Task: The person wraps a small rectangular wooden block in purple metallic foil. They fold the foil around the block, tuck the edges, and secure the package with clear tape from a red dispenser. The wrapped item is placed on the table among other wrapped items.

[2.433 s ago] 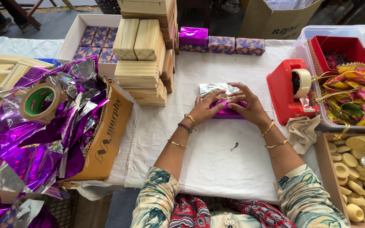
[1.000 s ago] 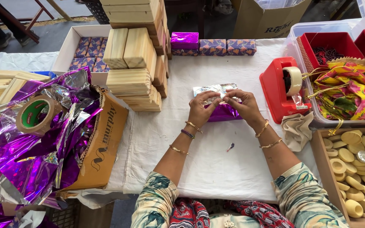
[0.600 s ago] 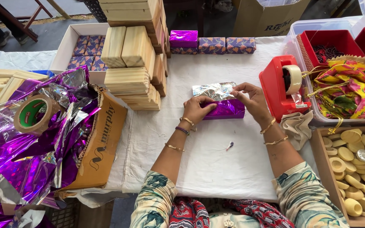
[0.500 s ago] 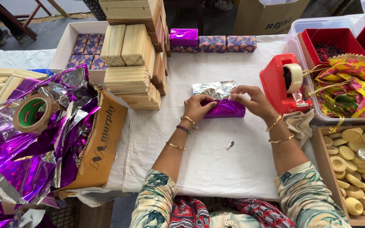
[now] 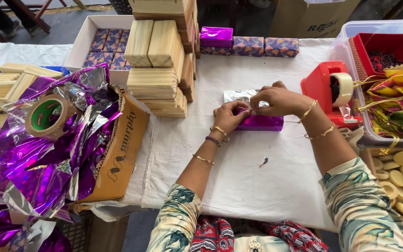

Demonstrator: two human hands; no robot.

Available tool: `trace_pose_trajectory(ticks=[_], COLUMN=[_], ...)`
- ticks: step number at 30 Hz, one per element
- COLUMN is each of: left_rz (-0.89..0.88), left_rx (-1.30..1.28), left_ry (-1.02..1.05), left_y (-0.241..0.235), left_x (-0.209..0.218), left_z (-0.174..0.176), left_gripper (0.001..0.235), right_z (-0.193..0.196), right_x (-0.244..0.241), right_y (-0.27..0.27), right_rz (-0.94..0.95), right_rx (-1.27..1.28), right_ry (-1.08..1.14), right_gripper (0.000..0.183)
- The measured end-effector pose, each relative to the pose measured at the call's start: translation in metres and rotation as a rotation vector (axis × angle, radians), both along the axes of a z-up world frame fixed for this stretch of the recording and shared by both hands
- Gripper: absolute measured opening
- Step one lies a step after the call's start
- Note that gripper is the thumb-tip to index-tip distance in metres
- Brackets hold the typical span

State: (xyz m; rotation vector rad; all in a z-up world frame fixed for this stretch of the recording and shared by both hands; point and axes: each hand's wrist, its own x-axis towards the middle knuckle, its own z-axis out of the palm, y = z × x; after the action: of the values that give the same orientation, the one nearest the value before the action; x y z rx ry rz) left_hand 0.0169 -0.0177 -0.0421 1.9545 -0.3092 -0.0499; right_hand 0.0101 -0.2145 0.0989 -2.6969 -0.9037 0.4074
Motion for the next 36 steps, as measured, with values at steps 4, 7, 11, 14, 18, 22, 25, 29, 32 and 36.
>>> trace_pose_trajectory(ticks=[4,7,11,14,18,22,25,29,32,36], left_rz=[0.013,0.016,0.002,-0.002,0.002,0.007,0.017,0.007,0.002,-0.002], left_rx=[0.041,0.088,0.048,0.036,0.08,0.057,0.051,0.061,0.058,0.054], left_ry=[-0.06,-0.109,-0.074,-0.062,-0.086,-0.081,-0.08,-0.07,-0.056,-0.063], left_y=[0.001,0.002,0.001,0.002,0.002,0.0,0.001,0.001,0.002,0.002], left_x=[-0.001,-0.002,-0.002,-0.002,-0.003,-0.002,-0.003,-0.005,-0.004,-0.005], left_z=[0.005,0.007,0.003,0.005,0.008,0.004,0.007,0.01,0.008,0.01], left_gripper=[0.023,0.022,0.024,0.024,0.023,0.025,0.028,0.029,0.029,0.027], right_z=[0.01,0.014,0.004,-0.007,-0.003,-0.003,-0.005,-0.012,-0.011,-0.007], right_x=[0.005,0.006,0.013,0.021,0.021,0.023,0.026,0.028,0.028,0.025], right_y=[-0.001,0.002,0.004,0.001,0.006,0.008,0.008,0.008,0.01,0.011], right_rz=[0.022,0.033,0.026,0.036,0.036,0.031,0.037,0.005,-0.008,-0.036], right_rx=[-0.038,-0.085,-0.212,-0.239,-0.261,-0.291,-0.285,-0.327,-0.35,-0.355], right_ry=[-0.037,-0.045,-0.058,-0.086,-0.094,-0.043,0.011,0.025,-0.007,-0.037], right_gripper=[0.017,0.015,0.015,0.016,0.017,0.019,0.022,0.021,0.018,0.015])
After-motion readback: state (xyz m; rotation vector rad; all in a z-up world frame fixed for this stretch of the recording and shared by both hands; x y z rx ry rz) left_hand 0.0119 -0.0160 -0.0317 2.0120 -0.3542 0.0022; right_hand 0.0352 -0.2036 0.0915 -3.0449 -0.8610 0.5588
